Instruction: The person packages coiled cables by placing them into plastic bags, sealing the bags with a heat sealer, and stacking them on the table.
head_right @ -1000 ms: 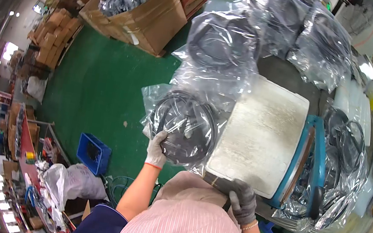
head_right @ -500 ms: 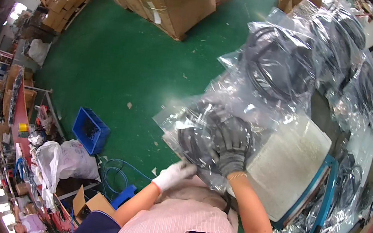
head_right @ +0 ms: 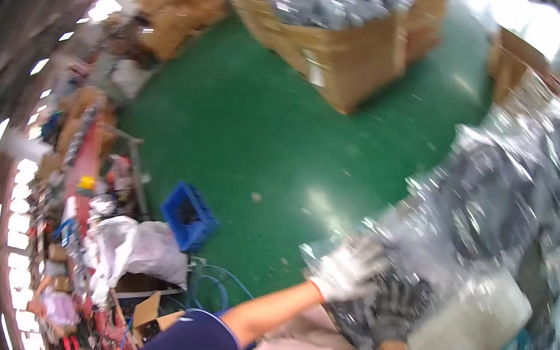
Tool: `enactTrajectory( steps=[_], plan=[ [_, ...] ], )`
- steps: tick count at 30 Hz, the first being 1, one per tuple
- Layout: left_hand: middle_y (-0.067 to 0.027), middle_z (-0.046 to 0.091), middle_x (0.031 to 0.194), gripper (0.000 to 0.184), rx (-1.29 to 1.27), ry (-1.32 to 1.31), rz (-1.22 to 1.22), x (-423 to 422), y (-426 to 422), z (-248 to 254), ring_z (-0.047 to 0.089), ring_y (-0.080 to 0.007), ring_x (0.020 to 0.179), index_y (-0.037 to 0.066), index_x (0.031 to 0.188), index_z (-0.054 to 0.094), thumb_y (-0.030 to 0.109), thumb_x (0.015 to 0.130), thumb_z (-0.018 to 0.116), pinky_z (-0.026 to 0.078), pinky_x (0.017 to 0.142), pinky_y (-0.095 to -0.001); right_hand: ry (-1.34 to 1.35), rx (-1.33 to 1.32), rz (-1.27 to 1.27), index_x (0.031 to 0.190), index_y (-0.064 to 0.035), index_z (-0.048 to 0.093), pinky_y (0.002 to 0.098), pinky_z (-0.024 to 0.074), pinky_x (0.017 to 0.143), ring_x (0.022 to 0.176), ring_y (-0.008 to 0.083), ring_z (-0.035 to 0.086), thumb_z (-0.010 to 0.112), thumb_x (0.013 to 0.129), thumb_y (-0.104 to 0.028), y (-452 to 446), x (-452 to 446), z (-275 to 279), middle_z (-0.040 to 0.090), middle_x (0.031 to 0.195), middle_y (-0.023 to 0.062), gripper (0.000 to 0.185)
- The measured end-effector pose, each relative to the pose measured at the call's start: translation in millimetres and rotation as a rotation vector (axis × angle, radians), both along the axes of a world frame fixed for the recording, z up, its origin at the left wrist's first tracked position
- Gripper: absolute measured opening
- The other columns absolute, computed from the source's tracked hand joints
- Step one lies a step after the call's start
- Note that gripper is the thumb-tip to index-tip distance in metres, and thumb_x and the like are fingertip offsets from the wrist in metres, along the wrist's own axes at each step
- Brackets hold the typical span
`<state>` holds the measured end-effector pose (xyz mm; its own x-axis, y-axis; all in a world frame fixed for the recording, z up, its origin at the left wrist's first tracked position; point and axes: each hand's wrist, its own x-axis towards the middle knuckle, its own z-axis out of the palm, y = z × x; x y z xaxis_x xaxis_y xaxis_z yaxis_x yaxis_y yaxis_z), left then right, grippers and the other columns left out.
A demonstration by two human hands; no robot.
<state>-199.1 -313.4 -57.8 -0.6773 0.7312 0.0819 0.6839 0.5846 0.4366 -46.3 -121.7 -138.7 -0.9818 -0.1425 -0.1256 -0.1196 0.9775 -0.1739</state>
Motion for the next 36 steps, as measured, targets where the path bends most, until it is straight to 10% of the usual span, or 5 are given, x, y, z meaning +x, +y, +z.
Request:
enactTrajectory(
  steps=[15, 18, 26, 28, 36],
  plan=[
    [-0.0185, 0.037, 0.156, 0.079, 0.036, 0.049, 0.037, 10, -1, -27, 0.031, -0.0361, 0.146, 0.009, 0.146, 0.046, 0.052, 0.083, 0.064, 0.017, 0.12, -0.0604, 0.544, 0.392, 0.191, 0.154, -0.0102, 0.031, 0.058, 0.0035, 0.122, 0.151, 0.0394, 0.013, 0.054, 0.088, -0.056, 10, -20, -18, 0.023, 0.163, 0.0135, 0.083],
    [-0.0172, 0.053, 0.142, 0.062, 0.084, 0.01, 0.002, -1, 11, 4, 0.048, -0.037, 0.133, 0.008, 0.131, 0.059, 0.04, 0.08, 0.069, 0.033, 0.114, -0.0521, -0.142, -0.232, -0.079, 0.153, -0.0133, 0.036, 0.0543, 0.0029, 0.124, 0.149, 0.0398, 0.014, 0.051, 0.092, -0.053, 1, -29, 33, 0.024, 0.162, 0.0119, 0.074],
    [-0.0205, 0.055, 0.136, 0.056, -0.151, 0.313, 0.043, 37, 50, -11, 0.048, -0.0417, 0.129, 0.004, 0.123, 0.062, 0.029, 0.075, 0.075, 0.028, 0.114, -0.0568, 0.147, -0.657, -0.215, 0.143, -0.0137, 0.051, 0.0462, 0.0344, 0.113, 0.131, 0.0358, 0.048, 0.052, 0.099, -0.044, 13, 74, 10, 0.052, 0.142, 0.0186, 0.053],
    [-0.0215, 0.053, 0.139, 0.06, -0.199, 0.271, 0.195, 77, 70, 13, 0.042, -0.044, 0.133, 0.003, 0.135, 0.054, 0.029, 0.084, 0.069, 0.024, 0.117, -0.0583, -0.246, -1.058, -0.402, 0.141, -0.0141, 0.053, 0.0434, 0.0393, 0.109, 0.127, 0.0342, 0.052, 0.054, 0.099, -0.039, 47, 147, 46, 0.055, 0.138, 0.0177, 0.048],
    [-0.0226, 0.056, 0.136, 0.054, -0.068, 0.456, 0.206, 215, 151, -3, 0.048, -0.0415, 0.13, -0.001, 0.135, 0.054, 0.034, 0.094, 0.062, 0.028, 0.116, -0.0573, 0.386, -1.357, -1.615, 0.125, -0.0053, 0.067, 0.0355, 0.049, 0.099, 0.111, 0.0179, 0.062, 0.069, 0.095, -0.023, 178, 493, 36, 0.07, 0.117, 0.0052, 0.035]
  ],
)
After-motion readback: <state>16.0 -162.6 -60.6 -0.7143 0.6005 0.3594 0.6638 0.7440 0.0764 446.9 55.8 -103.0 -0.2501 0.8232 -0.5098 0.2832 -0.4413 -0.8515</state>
